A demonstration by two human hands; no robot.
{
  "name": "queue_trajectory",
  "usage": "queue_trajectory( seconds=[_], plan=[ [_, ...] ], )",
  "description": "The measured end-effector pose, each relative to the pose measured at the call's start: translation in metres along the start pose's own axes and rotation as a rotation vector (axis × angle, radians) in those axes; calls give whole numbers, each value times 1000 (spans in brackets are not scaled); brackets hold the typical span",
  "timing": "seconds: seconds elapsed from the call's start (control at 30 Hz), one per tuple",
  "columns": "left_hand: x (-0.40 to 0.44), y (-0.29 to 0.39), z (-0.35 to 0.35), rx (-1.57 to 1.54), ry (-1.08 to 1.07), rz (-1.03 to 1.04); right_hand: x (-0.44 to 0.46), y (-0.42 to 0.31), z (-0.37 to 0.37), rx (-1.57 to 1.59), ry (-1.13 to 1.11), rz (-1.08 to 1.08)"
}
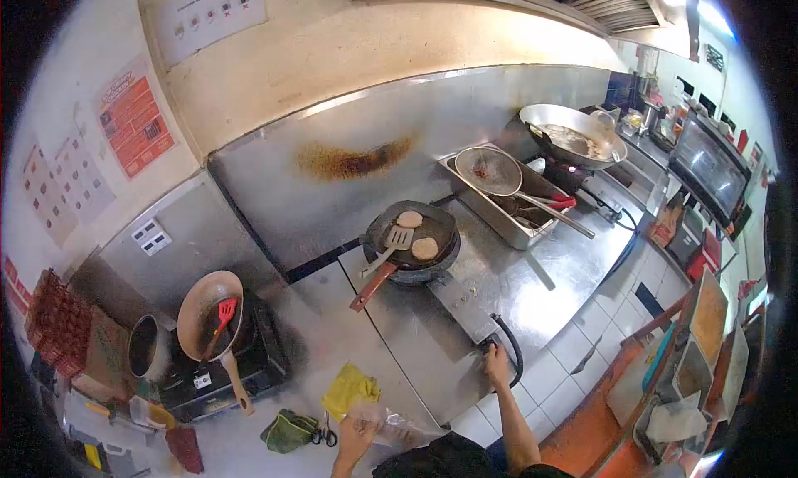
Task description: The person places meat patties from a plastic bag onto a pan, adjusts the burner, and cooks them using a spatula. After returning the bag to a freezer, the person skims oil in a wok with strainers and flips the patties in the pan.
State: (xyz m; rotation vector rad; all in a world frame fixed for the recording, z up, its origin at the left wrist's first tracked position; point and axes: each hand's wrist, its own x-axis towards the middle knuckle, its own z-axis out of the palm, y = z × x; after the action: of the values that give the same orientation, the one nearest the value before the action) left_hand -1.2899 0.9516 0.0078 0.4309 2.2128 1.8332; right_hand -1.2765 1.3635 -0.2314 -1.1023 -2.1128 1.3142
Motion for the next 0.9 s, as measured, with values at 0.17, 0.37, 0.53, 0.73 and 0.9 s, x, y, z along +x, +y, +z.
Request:
queue_trajectory(
  seconds=[0.17, 0.37, 0.53, 0.73, 0.9],
  plan=[
    [-3, 16, 17, 10, 115, -156, 10, 9, 9, -149, 150, -263],
    [-10, 6, 19, 341, 179, -32, 10, 1, -2, 250, -172, 83],
    [-2, 7, 19, 336, 142, -29, 2, -33, -13, 423, -210, 192],
    [0, 23, 22, 317, 177, -61, -1, -46, -22, 483, -277, 217],
    [1, 14, 16, 167, 174, -79, -3, -54, -21, 562, -282, 279]
  ],
)
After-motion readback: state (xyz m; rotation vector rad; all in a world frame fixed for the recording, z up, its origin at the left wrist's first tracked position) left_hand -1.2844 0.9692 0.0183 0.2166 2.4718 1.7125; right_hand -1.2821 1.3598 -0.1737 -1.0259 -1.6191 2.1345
